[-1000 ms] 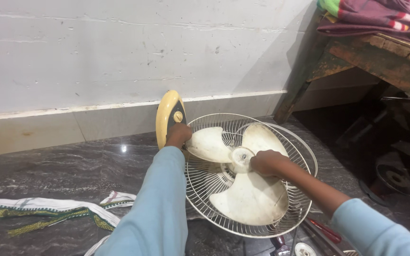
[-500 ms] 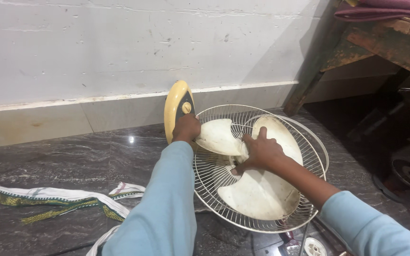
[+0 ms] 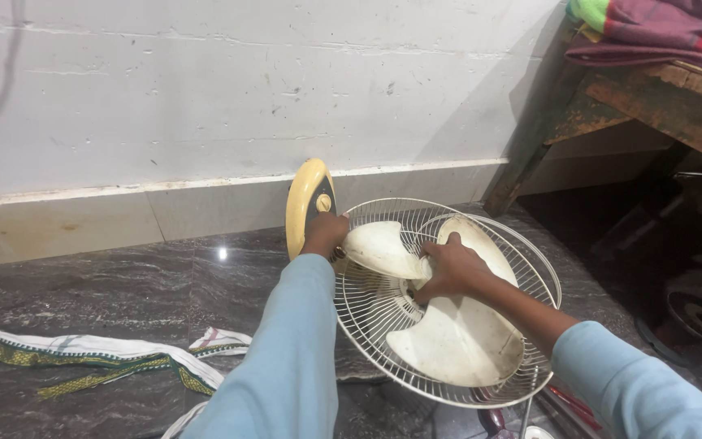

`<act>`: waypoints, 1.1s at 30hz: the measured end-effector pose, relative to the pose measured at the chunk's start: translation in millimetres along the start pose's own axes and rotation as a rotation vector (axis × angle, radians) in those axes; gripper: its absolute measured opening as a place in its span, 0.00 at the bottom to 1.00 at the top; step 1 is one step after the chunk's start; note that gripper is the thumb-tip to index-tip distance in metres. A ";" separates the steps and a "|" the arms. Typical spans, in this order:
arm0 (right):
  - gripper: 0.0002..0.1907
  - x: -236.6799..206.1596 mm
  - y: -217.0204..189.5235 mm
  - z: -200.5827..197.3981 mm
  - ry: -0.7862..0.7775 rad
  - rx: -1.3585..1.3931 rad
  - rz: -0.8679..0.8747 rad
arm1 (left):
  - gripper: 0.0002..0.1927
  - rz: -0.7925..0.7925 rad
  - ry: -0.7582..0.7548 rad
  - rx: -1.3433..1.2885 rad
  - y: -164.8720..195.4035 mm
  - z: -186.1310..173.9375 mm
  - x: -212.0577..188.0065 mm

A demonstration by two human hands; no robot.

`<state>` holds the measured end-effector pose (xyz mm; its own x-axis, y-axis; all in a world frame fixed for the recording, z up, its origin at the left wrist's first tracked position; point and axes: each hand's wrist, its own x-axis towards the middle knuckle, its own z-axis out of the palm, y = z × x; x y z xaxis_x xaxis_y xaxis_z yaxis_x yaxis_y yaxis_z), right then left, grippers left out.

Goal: The person disassembles a table fan, removes the front grille and blades, and uses a hammer and pliers to adjust the central hub. They then reassemble the fan components.

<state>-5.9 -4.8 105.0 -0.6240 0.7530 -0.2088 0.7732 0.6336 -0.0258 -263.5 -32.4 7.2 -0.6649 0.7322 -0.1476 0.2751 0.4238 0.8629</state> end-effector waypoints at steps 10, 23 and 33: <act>0.51 44.3 59.7 -3.7 0.012 0.132 -0.003 | 0.29 -0.115 -0.143 -0.518 26.1 17.9 -0.5; 0.25 6.6 112.2 -9.9 -0.057 0.482 0.109 | 0.15 0.168 0.158 0.361 46.8 7.4 -12.5; 0.45 -2.8 112.4 9.5 -0.145 0.417 0.262 | 0.22 -0.095 0.208 -0.060 65.1 13.7 -8.7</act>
<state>83.8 62.7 93.3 -0.4044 0.8257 -0.3933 0.8991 0.2802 -0.3363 -230.3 -3.9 58.0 -0.8161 0.5625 -0.1321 0.1672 0.4488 0.8779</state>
